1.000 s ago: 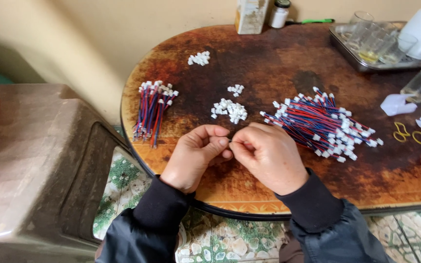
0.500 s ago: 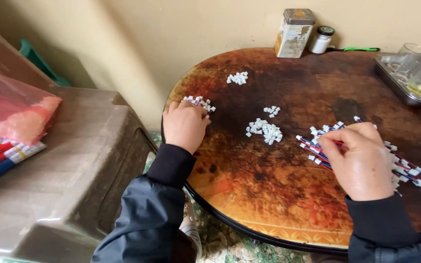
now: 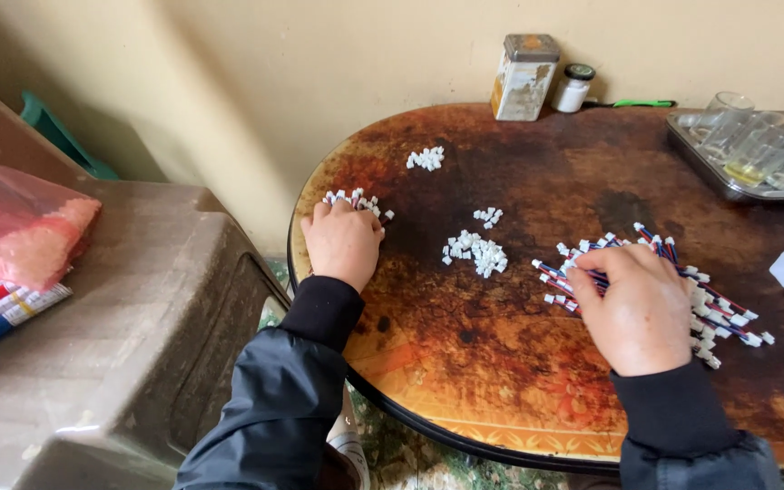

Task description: Assembling small white connectors onto the ends of wire bundles

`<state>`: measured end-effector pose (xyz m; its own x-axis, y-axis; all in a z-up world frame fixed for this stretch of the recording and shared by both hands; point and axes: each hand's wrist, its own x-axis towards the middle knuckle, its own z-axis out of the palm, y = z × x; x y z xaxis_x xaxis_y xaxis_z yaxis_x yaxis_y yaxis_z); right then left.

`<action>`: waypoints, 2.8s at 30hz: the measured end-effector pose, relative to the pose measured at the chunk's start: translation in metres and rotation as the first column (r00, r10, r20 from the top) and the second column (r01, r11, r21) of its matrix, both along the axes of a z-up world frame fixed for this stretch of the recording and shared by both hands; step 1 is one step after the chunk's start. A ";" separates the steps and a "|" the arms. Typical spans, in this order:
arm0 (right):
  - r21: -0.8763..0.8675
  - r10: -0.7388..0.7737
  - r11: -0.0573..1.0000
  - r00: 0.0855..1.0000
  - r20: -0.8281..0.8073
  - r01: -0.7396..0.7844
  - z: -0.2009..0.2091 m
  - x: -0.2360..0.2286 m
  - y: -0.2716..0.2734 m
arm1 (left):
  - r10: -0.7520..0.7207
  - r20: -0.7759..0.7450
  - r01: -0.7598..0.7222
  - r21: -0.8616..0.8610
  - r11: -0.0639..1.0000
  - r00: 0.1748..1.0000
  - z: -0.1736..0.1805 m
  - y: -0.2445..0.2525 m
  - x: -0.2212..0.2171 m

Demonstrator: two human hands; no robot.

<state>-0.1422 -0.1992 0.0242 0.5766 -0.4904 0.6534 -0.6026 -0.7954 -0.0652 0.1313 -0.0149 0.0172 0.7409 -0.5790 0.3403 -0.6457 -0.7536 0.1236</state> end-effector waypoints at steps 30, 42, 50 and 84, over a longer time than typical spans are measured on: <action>0.444 0.432 0.462 0.632 0.644 -0.768 0.066 0.046 0.089 | -0.909 -0.254 -0.035 -0.966 0.257 0.331 0.038 0.007 -0.110; 0.492 0.293 0.585 0.734 0.612 -0.644 0.053 0.029 0.073 | -0.792 -0.442 0.152 -0.826 0.542 0.422 0.032 0.018 -0.106; 0.523 0.156 0.557 0.700 0.697 -0.645 0.048 0.014 0.046 | -0.658 -0.489 0.174 -0.712 0.680 0.573 0.014 0.017 -0.089; 0.740 0.344 0.503 0.889 0.302 -0.446 0.051 0.027 0.079 | -0.768 -0.525 0.009 -0.823 0.568 0.367 0.008 0.008 -0.106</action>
